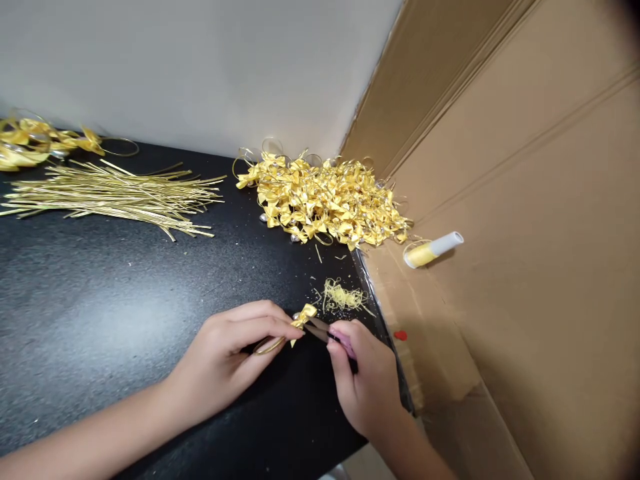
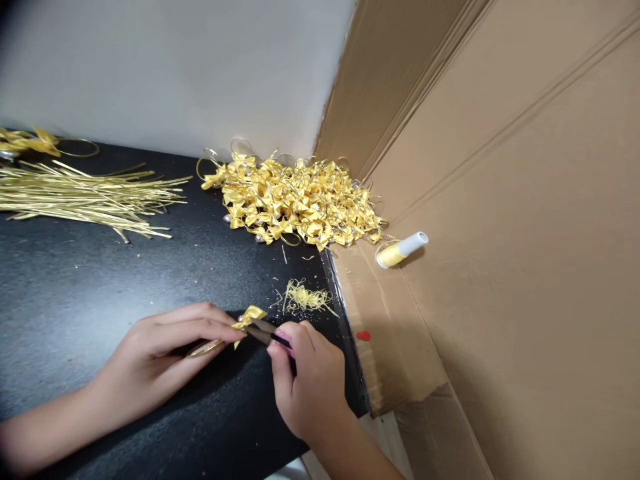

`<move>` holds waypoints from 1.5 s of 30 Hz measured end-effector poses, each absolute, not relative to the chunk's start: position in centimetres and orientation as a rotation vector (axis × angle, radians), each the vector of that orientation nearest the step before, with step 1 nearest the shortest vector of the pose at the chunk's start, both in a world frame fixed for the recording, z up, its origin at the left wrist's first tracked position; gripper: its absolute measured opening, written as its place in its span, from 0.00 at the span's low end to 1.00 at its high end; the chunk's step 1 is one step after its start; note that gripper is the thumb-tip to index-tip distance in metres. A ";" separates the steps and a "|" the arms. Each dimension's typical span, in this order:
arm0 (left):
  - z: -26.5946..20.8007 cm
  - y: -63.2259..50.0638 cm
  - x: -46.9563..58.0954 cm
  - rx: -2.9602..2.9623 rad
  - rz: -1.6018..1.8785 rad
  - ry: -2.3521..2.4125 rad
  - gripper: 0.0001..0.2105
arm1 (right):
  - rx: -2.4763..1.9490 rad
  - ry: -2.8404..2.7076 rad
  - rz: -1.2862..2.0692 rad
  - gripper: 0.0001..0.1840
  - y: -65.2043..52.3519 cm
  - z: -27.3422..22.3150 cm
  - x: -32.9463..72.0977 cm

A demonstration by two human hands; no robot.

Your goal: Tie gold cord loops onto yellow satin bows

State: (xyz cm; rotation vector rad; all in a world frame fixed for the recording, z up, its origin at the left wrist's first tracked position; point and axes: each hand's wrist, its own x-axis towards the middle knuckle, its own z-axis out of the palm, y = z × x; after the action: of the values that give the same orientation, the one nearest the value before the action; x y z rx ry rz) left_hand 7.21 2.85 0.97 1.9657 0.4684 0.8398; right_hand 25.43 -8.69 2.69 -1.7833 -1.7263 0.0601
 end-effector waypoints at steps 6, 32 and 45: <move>0.8 2.8 7.3 1.975 0.853 0.455 0.14 | -1.770 -1.732 0.089 0.08 -8.7 2.5 25.5; 0.8 3.0 7.6 1.776 0.701 0.641 0.05 | -2.299 -1.394 -0.223 0.23 -11.5 1.5 33.4; 0.6 3.0 7.6 1.554 0.783 0.747 0.06 | -2.232 -1.424 -0.626 0.21 -12.6 -0.6 37.2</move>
State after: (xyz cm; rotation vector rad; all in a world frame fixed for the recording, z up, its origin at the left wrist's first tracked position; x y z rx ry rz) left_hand 7.59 3.05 0.60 1.5544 0.7471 0.7828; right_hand 37.22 -12.63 -0.57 -2.2324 -1.4239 -0.6256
